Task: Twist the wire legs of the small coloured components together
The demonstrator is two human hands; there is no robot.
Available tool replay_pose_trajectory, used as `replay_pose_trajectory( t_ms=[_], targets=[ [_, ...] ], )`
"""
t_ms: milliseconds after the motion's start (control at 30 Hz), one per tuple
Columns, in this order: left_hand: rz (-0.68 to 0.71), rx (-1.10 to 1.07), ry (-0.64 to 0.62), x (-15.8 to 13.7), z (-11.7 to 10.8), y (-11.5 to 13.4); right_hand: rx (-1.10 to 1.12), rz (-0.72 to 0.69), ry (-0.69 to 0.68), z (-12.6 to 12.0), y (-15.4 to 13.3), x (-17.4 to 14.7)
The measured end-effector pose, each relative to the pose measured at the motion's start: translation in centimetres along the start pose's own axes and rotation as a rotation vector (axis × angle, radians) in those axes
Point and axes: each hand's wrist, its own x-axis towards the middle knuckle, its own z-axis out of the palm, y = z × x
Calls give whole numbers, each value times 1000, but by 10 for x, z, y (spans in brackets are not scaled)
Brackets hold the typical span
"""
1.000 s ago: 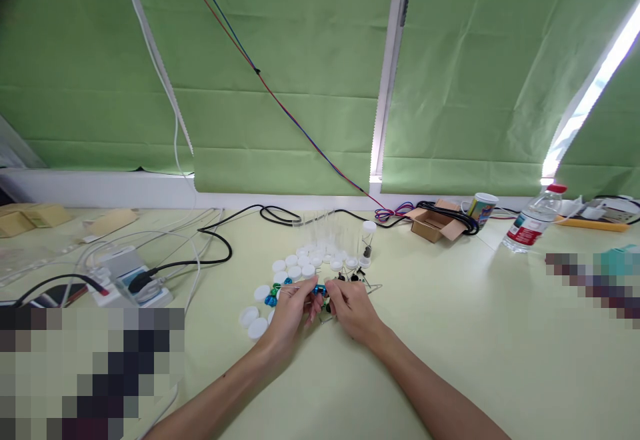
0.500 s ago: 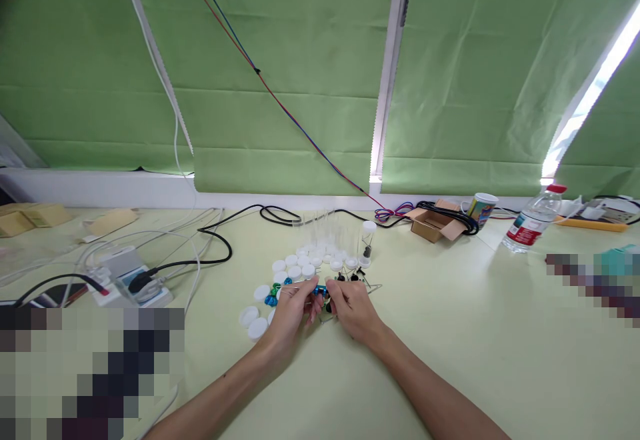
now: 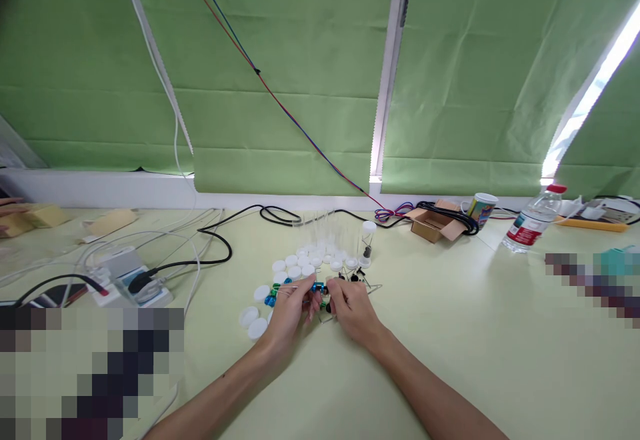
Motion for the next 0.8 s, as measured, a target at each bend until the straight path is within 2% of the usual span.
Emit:
replay_pose_trajectory(
  t_ms=[400,800],
  targets=[
    [78,14,11,3,-1,-3,63,-39,-70,-1,-4,-3],
    [14,26,-25,1,-1,-1,61,-36,-64,-2,-6,-1]
  ],
)
